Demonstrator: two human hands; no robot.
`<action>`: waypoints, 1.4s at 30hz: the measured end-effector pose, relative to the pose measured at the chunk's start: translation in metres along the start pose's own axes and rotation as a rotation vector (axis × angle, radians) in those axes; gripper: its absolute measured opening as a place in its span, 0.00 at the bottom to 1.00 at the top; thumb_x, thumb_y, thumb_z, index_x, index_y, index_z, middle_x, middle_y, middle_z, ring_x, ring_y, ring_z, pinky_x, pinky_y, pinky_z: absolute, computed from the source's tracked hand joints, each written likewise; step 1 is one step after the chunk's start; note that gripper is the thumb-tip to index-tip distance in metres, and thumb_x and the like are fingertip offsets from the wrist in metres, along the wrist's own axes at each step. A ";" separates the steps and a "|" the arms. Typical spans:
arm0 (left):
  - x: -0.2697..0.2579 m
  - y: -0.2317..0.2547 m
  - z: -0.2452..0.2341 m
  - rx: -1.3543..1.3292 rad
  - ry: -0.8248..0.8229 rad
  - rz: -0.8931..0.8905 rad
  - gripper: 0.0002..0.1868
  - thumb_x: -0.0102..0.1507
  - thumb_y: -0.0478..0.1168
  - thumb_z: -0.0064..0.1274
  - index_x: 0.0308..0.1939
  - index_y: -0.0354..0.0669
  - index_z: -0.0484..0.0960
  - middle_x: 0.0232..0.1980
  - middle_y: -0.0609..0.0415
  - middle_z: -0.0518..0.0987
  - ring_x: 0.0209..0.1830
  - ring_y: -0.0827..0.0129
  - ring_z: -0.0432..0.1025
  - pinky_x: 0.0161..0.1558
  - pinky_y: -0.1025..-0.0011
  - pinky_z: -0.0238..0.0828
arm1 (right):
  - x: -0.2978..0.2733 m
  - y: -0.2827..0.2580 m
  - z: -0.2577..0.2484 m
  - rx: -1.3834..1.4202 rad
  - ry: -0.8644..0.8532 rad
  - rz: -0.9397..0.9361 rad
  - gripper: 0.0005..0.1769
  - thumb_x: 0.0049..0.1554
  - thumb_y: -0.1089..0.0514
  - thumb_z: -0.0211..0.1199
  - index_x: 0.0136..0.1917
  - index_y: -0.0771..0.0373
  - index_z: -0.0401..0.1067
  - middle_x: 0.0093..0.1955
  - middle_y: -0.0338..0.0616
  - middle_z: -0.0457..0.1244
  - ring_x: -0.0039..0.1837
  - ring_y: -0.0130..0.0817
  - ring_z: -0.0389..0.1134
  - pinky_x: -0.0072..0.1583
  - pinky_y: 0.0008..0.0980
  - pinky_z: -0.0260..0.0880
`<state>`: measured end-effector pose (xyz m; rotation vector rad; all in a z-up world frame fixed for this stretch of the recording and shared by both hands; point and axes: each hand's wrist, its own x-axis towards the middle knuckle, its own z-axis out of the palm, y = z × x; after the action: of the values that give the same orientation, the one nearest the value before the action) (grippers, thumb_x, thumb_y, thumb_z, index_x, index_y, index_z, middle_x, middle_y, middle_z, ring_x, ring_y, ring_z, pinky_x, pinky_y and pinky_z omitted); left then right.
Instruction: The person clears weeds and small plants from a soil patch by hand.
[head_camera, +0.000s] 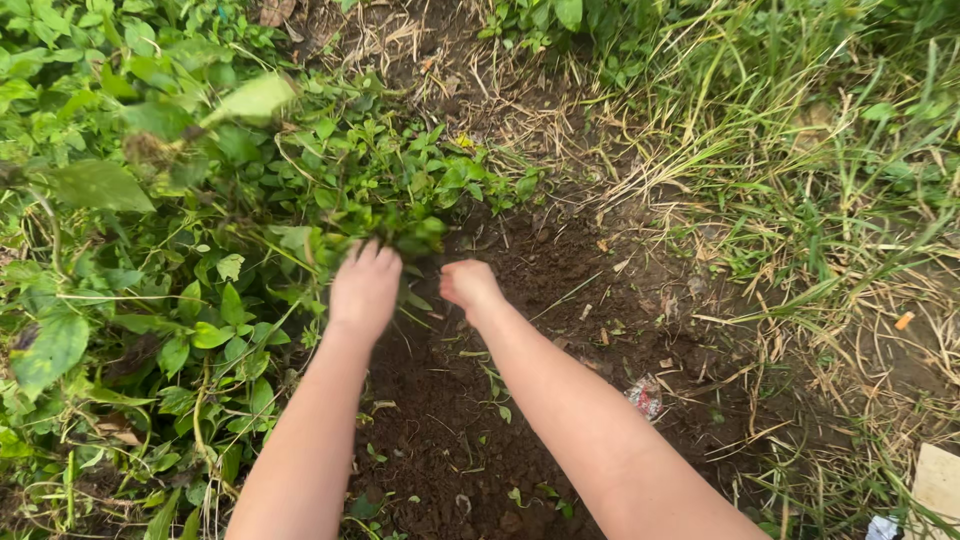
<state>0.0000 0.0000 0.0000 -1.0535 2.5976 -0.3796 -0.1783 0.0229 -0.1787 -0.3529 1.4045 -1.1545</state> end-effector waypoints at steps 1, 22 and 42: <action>-0.009 -0.005 0.009 0.001 -0.003 -0.001 0.21 0.67 0.37 0.47 0.65 0.44 0.76 0.74 0.50 0.68 0.80 0.60 0.56 0.80 0.58 0.49 | 0.002 0.007 0.013 0.001 -0.002 0.002 0.25 0.61 0.56 0.56 0.66 0.76 0.68 0.66 0.71 0.65 0.65 0.56 0.68 0.60 0.44 0.75; -0.049 -0.030 0.030 -0.170 0.274 0.089 0.07 0.58 0.36 0.50 0.31 0.44 0.84 0.45 0.52 0.80 0.77 0.61 0.59 0.77 0.55 0.53 | -0.105 -0.011 0.090 -1.228 -0.109 -0.351 0.13 0.58 0.57 0.59 0.50 0.68 0.78 0.51 0.60 0.69 0.56 0.57 0.72 0.59 0.49 0.71; -0.041 0.007 -0.036 -0.689 0.596 -0.241 0.20 0.68 0.47 0.55 0.51 0.33 0.71 0.55 0.37 0.71 0.51 0.44 0.71 0.44 0.56 0.74 | -0.186 -0.142 0.028 -1.352 0.089 -0.472 0.13 0.60 0.55 0.54 0.48 0.59 0.79 0.52 0.57 0.70 0.55 0.57 0.72 0.59 0.51 0.72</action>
<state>0.0097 0.0383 0.0383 -1.6952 3.2427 0.2240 -0.1694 0.0918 0.0466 -1.6483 2.0864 -0.3757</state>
